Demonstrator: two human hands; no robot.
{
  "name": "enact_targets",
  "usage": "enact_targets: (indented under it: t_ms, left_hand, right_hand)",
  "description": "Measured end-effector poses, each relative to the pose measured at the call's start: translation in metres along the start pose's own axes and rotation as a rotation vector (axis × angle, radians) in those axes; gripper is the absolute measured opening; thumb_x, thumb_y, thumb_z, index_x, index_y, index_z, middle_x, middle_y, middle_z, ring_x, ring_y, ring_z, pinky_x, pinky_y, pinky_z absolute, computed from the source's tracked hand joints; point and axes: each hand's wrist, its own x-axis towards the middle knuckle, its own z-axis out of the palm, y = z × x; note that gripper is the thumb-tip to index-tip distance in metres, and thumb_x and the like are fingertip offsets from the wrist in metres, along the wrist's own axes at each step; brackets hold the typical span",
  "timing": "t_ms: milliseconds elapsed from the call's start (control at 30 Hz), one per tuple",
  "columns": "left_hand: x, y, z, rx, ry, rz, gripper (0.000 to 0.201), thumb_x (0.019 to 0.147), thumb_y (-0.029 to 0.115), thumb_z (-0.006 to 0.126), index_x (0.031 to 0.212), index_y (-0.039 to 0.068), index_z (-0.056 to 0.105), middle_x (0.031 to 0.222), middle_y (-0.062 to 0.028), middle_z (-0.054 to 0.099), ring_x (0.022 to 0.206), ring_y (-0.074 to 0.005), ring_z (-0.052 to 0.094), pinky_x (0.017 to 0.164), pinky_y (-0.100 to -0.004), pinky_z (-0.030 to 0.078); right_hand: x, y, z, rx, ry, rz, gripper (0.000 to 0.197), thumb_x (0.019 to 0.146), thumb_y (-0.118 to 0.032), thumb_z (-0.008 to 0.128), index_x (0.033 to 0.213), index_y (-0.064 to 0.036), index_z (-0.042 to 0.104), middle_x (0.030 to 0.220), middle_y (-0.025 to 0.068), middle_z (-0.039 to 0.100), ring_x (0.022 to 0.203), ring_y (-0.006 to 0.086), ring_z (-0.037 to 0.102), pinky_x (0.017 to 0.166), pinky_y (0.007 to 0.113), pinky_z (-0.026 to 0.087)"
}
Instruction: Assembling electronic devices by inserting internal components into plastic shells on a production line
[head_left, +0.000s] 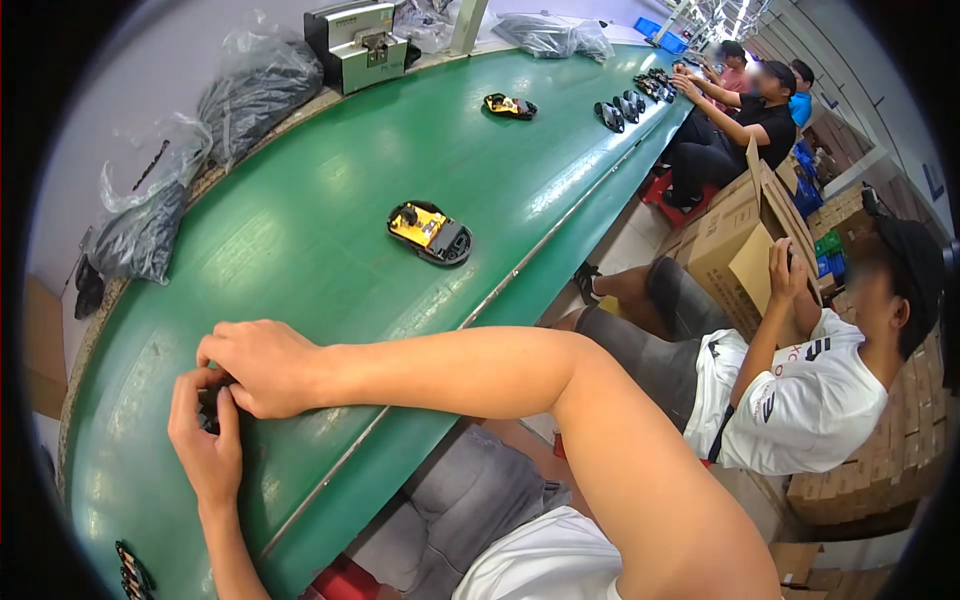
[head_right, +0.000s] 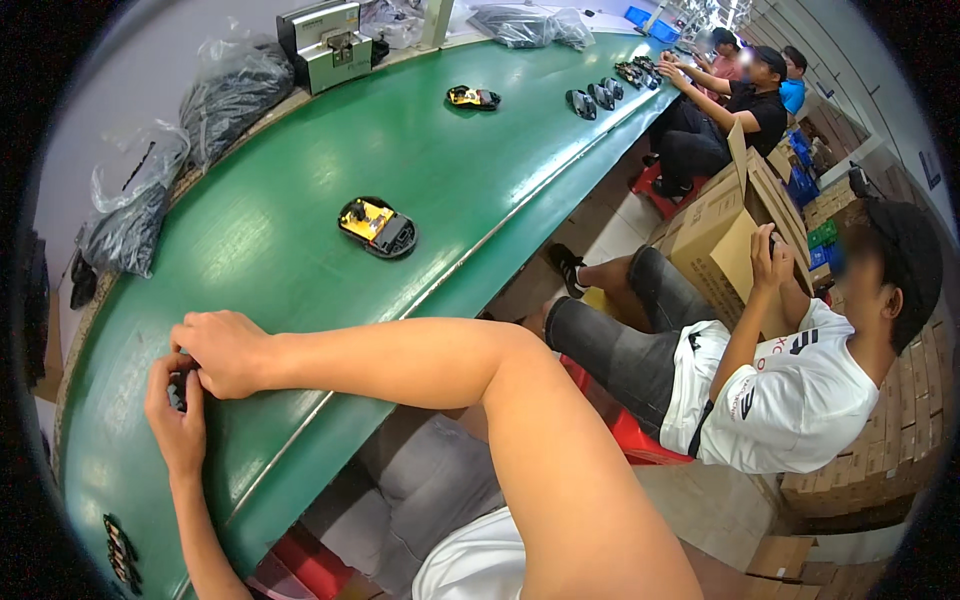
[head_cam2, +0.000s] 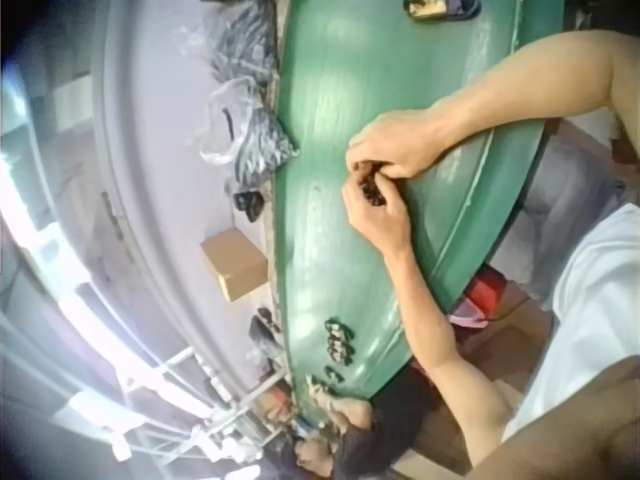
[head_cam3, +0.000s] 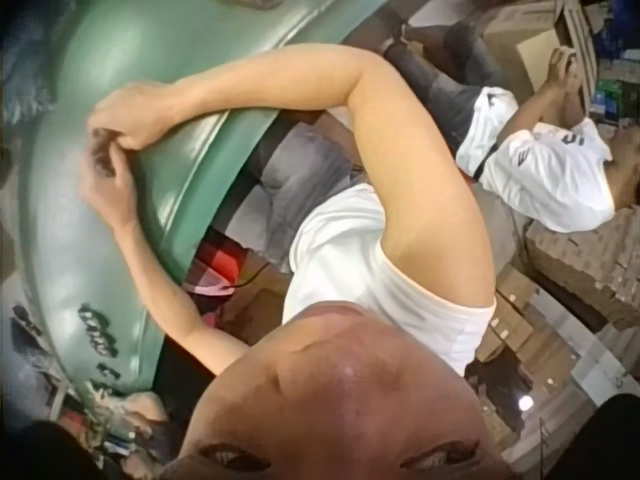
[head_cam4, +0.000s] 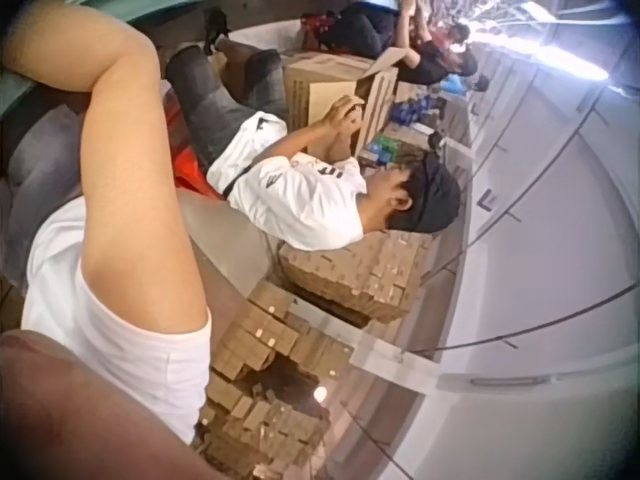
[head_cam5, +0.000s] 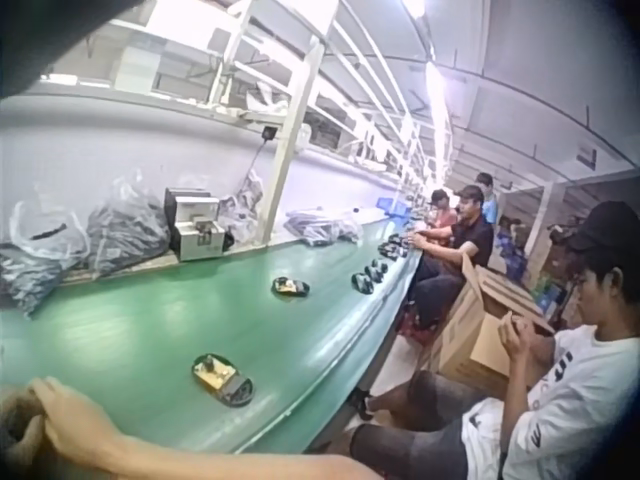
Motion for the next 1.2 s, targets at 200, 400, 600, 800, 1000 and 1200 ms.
enact_targets:
  t_ms: [200, 400, 600, 800, 1000, 1200]
  left_hand:
    - [-0.002, 0.001, -0.001, 0.002, 0.014, 0.034, 0.013, 0.090, -0.004, 0.058, 0.102, -0.003, 0.061, 0.095, -0.0114, 0.063, 0.085, -0.0227, 0.061, 0.079, -0.0334, 0.049]
    - [-0.001, 0.000, 0.000, 0.000, 0.022, 0.019, 0.014, 0.090, -0.004, 0.058, 0.103, -0.003, 0.060, 0.096, -0.0118, 0.063, 0.090, -0.0236, 0.062, 0.083, -0.0339, 0.049]
    - [0.000, -0.005, 0.001, -0.002, 0.026, 0.004, 0.017, 0.091, -0.003, 0.058, 0.107, -0.004, 0.061, 0.098, -0.0125, 0.065, 0.092, -0.0237, 0.063, 0.086, -0.0350, 0.050]
    - [-0.002, -0.005, -0.009, 0.049, 0.066, -0.024, 0.016, 0.091, -0.001, 0.060, 0.106, -0.004, 0.063, 0.098, -0.0141, 0.068, 0.095, -0.0244, 0.066, 0.092, -0.0351, 0.051]
    - [0.007, 0.006, 0.001, 0.012, 0.127, 0.039, 0.024, 0.084, 0.004, 0.067, 0.107, -0.001, 0.066, 0.096, -0.0178, 0.070, 0.092, -0.0317, 0.070, 0.085, -0.0390, 0.054]
    - [0.003, 0.001, 0.000, 0.021, 0.156, 0.026, 0.021, 0.082, 0.006, 0.070, 0.102, 0.001, 0.066, 0.097, -0.0143, 0.069, 0.093, -0.0313, 0.068, 0.084, -0.0409, 0.054]
  right_hand:
    - [0.000, -0.005, -0.001, -0.013, 0.029, -0.056, 0.036, 0.077, -0.008, 0.074, 0.111, -0.0044, 0.062, 0.105, 0.0178, 0.065, 0.094, 0.0397, 0.066, 0.080, 0.049, 0.055]
    - [-0.001, -0.004, -0.002, -0.003, 0.025, -0.015, 0.034, 0.078, -0.009, 0.074, 0.110, -0.0046, 0.062, 0.104, 0.0177, 0.065, 0.092, 0.0390, 0.067, 0.078, 0.049, 0.055]
    - [-0.001, -0.003, -0.002, 0.011, 0.033, -0.043, 0.034, 0.078, -0.008, 0.074, 0.110, -0.0041, 0.063, 0.105, 0.0173, 0.065, 0.091, 0.0385, 0.067, 0.078, 0.048, 0.055]
    - [0.005, -0.004, 0.005, 0.021, 0.118, -0.106, 0.030, 0.080, -0.011, 0.071, 0.108, -0.0032, 0.065, 0.103, 0.0179, 0.066, 0.091, 0.0393, 0.067, 0.079, 0.047, 0.056]
    - [0.002, -0.010, -0.025, 0.111, 0.071, -0.055, 0.035, 0.084, -0.011, 0.070, 0.118, -0.0015, 0.066, 0.100, 0.0125, 0.069, 0.073, 0.0220, 0.066, 0.068, 0.035, 0.055]
    - [0.001, -0.016, -0.026, 0.263, 0.004, 0.052, 0.031, 0.088, -0.008, 0.067, 0.118, 0.0016, 0.064, 0.101, 0.0137, 0.072, 0.072, 0.0203, 0.069, 0.067, 0.034, 0.055]
